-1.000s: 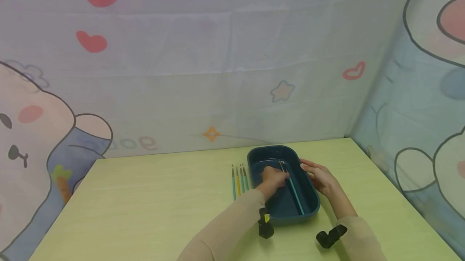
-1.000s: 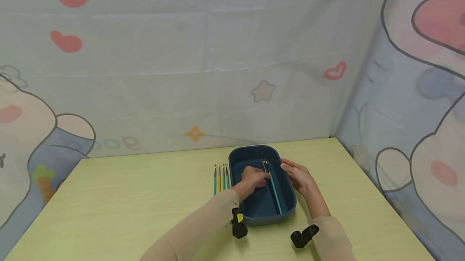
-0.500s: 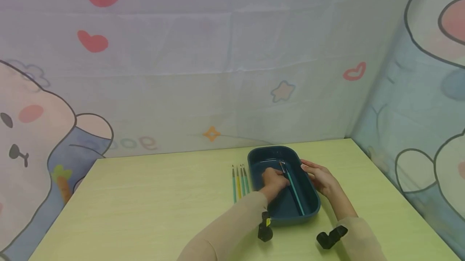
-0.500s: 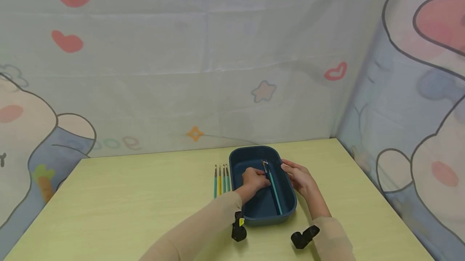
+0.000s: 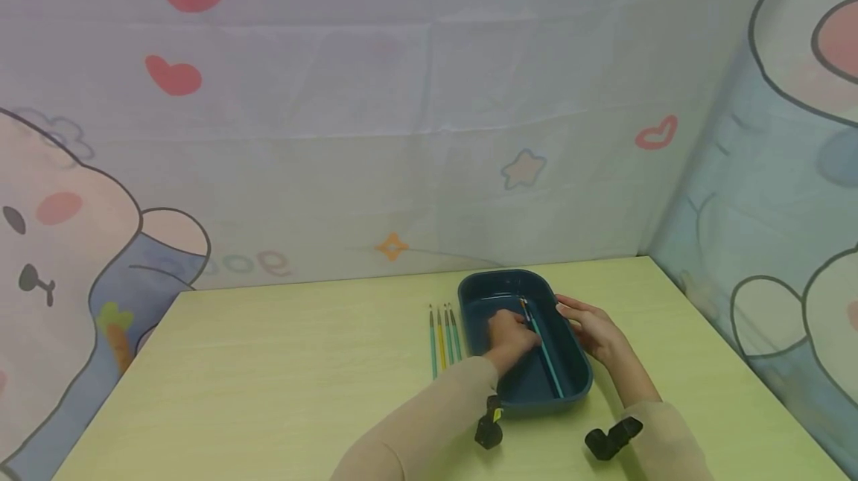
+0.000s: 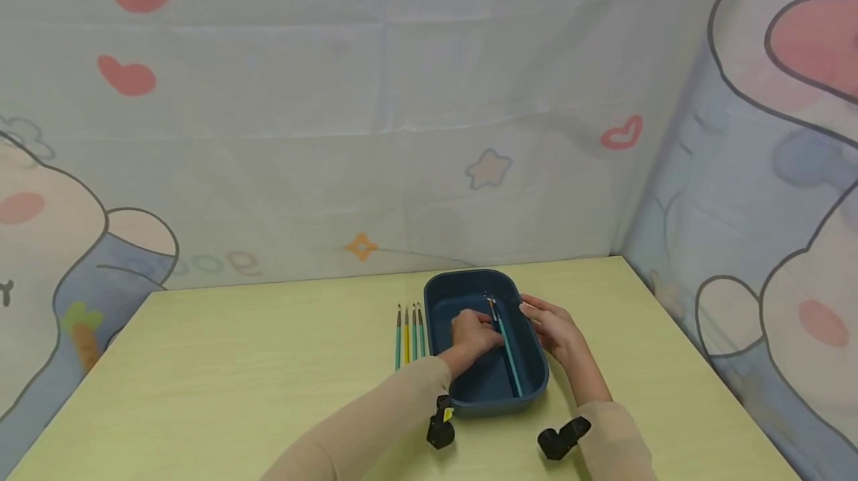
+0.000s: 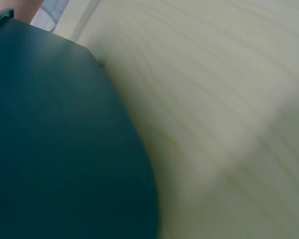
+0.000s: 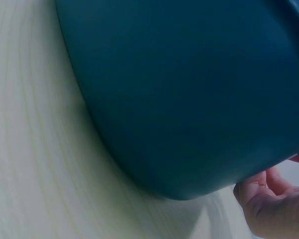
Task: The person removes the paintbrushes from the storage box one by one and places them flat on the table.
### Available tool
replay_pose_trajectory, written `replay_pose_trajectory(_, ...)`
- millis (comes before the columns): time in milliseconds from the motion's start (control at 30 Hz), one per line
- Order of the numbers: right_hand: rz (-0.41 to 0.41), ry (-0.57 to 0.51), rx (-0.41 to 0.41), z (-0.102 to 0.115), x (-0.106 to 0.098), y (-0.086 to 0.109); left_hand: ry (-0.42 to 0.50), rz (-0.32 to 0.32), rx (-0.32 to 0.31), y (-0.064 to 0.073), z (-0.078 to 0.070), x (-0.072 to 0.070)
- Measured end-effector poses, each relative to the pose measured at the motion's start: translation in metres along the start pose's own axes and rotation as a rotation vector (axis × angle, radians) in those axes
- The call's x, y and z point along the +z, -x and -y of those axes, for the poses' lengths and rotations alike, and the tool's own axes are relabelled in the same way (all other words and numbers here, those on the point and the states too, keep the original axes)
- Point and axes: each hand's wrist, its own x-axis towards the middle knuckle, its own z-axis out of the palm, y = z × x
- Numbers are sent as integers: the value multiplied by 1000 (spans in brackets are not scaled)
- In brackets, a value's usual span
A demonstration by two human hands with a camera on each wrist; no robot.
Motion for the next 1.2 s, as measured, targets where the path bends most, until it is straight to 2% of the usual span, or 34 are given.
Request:
replay_pose_trajectory(333, 14, -13, -1, 2, 1, 1, -48, -6, 46, 2, -1, -1)
replay_pose_trajectory(500, 14, -9, 2, 1, 1, 0, -52, -5, 44, 4, -2, -3)
replay_pose_trajectory(767, 13, -6, 0, 0, 0, -1, -109, -11, 93, 2, 1, 0)
replay_pose_trajectory(933, 9, 20, -3, 0, 0, 0, -93, -19, 87, 3, 1, 1)
replay_pose_trajectory(1200, 9, 41, -9, -2, -1, -1, -46, -40, 80, 9, -5, -9)
